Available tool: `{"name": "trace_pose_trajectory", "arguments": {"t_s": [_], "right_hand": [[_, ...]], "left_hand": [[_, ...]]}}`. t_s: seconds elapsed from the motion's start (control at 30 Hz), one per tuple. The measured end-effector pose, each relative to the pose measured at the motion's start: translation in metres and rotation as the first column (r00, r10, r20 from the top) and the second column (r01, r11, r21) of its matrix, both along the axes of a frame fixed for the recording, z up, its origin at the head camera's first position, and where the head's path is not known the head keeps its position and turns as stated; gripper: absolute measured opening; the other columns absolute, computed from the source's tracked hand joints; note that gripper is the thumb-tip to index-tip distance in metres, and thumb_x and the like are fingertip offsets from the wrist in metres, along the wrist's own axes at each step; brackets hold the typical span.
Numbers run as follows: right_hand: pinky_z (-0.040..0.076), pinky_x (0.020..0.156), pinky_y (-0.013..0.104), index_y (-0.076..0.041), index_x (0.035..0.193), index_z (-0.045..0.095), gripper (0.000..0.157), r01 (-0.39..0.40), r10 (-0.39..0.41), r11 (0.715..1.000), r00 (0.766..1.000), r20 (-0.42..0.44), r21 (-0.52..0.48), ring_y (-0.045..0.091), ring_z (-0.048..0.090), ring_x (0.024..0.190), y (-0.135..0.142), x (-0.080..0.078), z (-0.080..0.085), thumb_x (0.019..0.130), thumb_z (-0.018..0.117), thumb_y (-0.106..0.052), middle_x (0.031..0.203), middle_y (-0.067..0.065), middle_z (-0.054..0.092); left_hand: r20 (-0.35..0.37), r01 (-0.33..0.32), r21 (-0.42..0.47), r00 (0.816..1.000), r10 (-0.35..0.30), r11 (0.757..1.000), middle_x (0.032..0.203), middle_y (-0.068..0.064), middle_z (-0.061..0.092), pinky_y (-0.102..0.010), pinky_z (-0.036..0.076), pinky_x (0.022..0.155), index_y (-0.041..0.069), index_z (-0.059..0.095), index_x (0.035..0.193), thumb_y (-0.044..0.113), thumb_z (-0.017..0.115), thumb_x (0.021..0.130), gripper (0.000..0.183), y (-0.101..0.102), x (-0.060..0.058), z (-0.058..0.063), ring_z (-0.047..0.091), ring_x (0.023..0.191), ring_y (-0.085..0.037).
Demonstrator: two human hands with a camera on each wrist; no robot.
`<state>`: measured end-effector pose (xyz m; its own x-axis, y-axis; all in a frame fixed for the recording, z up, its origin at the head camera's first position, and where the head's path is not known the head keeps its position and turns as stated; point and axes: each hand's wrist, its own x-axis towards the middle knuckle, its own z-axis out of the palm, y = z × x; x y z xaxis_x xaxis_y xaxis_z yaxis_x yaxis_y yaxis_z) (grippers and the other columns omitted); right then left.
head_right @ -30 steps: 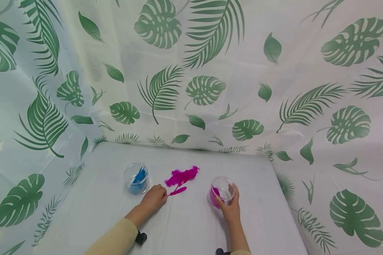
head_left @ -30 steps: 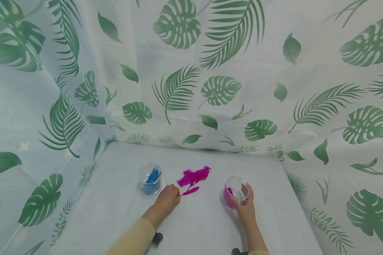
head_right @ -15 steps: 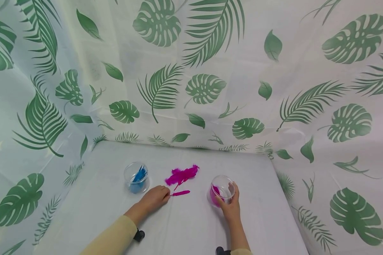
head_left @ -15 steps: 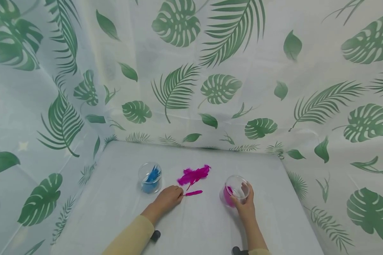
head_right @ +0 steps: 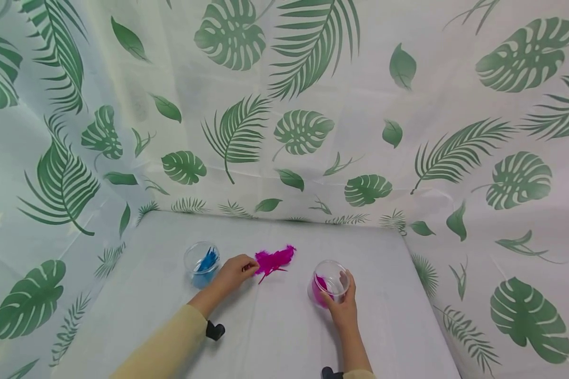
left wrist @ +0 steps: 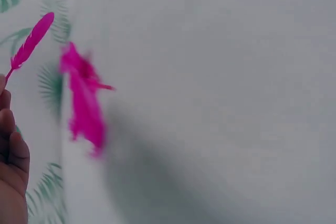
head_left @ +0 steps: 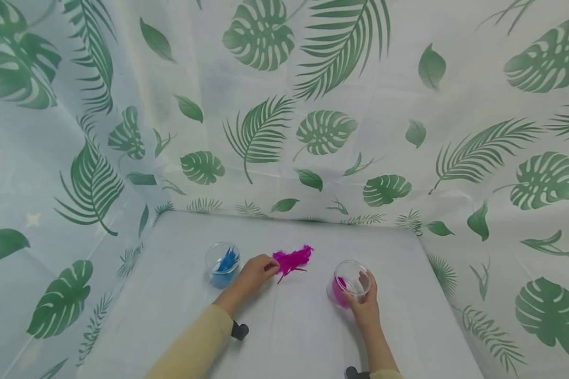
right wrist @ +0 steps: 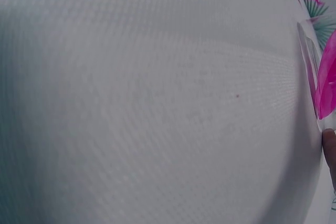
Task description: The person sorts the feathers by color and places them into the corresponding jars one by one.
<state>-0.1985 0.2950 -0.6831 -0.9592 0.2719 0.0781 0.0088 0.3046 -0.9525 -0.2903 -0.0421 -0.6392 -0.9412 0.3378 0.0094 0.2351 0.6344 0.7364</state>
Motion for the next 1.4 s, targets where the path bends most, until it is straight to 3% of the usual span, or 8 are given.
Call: {"name": "trace_pose_trajectory", "arguments": {"t_s": [0.13, 0.37, 0.63, 0.87, 1.0, 1.17, 1.27, 1.4], "right_hand": [[0.016, 0.120, 0.063, -0.029, 0.157, 0.017, 0.096, -0.001, 0.001, 1.000, 1.000, 0.003, -0.002, 0.035, 0.024, 0.150, 0.002, 0.001, 0.000, 0.084, 0.078, -0.014, 0.160, 0.008, 0.033], [0.017, 0.119, 0.065, -0.033, 0.157, 0.015, 0.098, 0.011, -0.014, 0.999, 0.999, 0.048, 0.048, 0.034, 0.024, 0.150, 0.001, 0.001, 0.000, 0.084, 0.079, -0.024, 0.160, 0.006, 0.032], [0.016, 0.119, 0.065, -0.035, 0.157, 0.014, 0.097, 0.003, -0.006, 0.998, 0.999, 0.054, 0.056, 0.033, 0.023, 0.151, -0.001, 0.000, 0.001, 0.085, 0.079, -0.028, 0.161, 0.004, 0.031], [0.017, 0.121, 0.061, -0.026, 0.157, 0.016, 0.097, -0.005, 0.005, 1.000, 1.000, 0.022, 0.004, 0.031, 0.026, 0.149, -0.001, 0.001, 0.006, 0.084, 0.079, -0.016, 0.160, 0.006, 0.032], [0.022, 0.119, 0.061, -0.016, 0.157, 0.018, 0.094, -0.014, 0.014, 1.000, 1.000, 0.009, 0.017, 0.035, 0.029, 0.146, -0.007, 0.007, 0.024, 0.084, 0.078, -0.011, 0.158, 0.013, 0.034], [0.022, 0.119, 0.059, -0.009, 0.156, 0.019, 0.093, -0.028, 0.028, 1.000, 0.999, -0.036, -0.005, 0.038, 0.028, 0.146, -0.011, 0.011, 0.035, 0.083, 0.077, -0.004, 0.157, 0.018, 0.033], [0.019, 0.120, 0.060, -0.007, 0.156, 0.018, 0.094, -0.037, 0.036, 0.999, 0.998, -0.056, -0.023, 0.041, 0.027, 0.146, -0.012, 0.011, 0.035, 0.083, 0.077, -0.003, 0.158, 0.020, 0.032], [0.018, 0.120, 0.062, -0.007, 0.155, 0.020, 0.091, -0.033, 0.032, 0.999, 0.998, -0.055, -0.023, 0.042, 0.026, 0.147, -0.011, 0.010, 0.036, 0.084, 0.076, -0.003, 0.158, 0.021, 0.032]], "left_hand": [[-0.009, -0.013, 0.082, 1.000, 0.014, 0.997, 0.098, 0.011, 0.067, -0.028, 0.054, 0.085, 0.027, 0.071, 0.105, 0.037, 0.065, 0.095, 0.015, 0.018, -0.015, 0.032, 0.059, 0.093, -0.009], [-0.127, 0.163, 0.065, 0.980, -0.154, 0.984, 0.097, 0.012, 0.070, -0.025, 0.053, 0.088, 0.026, 0.074, 0.100, 0.038, 0.066, 0.094, 0.016, 0.067, -0.031, 0.070, 0.062, 0.091, -0.004], [-0.140, 0.299, -0.159, 0.937, -0.322, 0.941, 0.094, 0.012, 0.069, -0.017, 0.050, 0.079, 0.024, 0.074, 0.101, 0.036, 0.063, 0.096, 0.017, 0.116, -0.030, 0.074, 0.057, 0.082, -0.001], [-0.104, 0.373, -0.320, 0.900, -0.424, 0.871, 0.097, 0.012, 0.067, -0.018, 0.051, 0.086, 0.026, 0.074, 0.104, 0.035, 0.061, 0.097, 0.017, 0.151, -0.017, 0.059, 0.059, 0.089, -0.003], [-0.113, 0.370, -0.315, 0.900, -0.422, 0.874, 0.097, 0.011, 0.065, -0.017, 0.051, 0.085, 0.026, 0.074, 0.104, 0.035, 0.062, 0.097, 0.017, 0.157, -0.008, 0.056, 0.057, 0.088, -0.003], [-0.160, 0.350, -0.255, 0.904, -0.396, 0.902, 0.099, 0.011, 0.065, -0.015, 0.050, 0.083, 0.026, 0.075, 0.108, 0.037, 0.061, 0.097, 0.021, 0.152, -0.005, 0.055, 0.057, 0.088, -0.002], [-0.195, 0.297, -0.151, 0.926, -0.323, 0.943, 0.100, 0.012, 0.067, -0.015, 0.051, 0.082, 0.025, 0.076, 0.110, 0.039, 0.062, 0.097, 0.024, 0.139, -0.010, 0.053, 0.059, 0.089, -0.001], [-0.254, 0.156, -0.002, 0.955, -0.151, 0.988, 0.099, 0.008, 0.069, -0.021, 0.053, 0.083, 0.022, 0.076, 0.109, 0.036, 0.063, 0.096, 0.023, 0.108, -0.026, 0.050, 0.063, 0.089, -0.005]]}}
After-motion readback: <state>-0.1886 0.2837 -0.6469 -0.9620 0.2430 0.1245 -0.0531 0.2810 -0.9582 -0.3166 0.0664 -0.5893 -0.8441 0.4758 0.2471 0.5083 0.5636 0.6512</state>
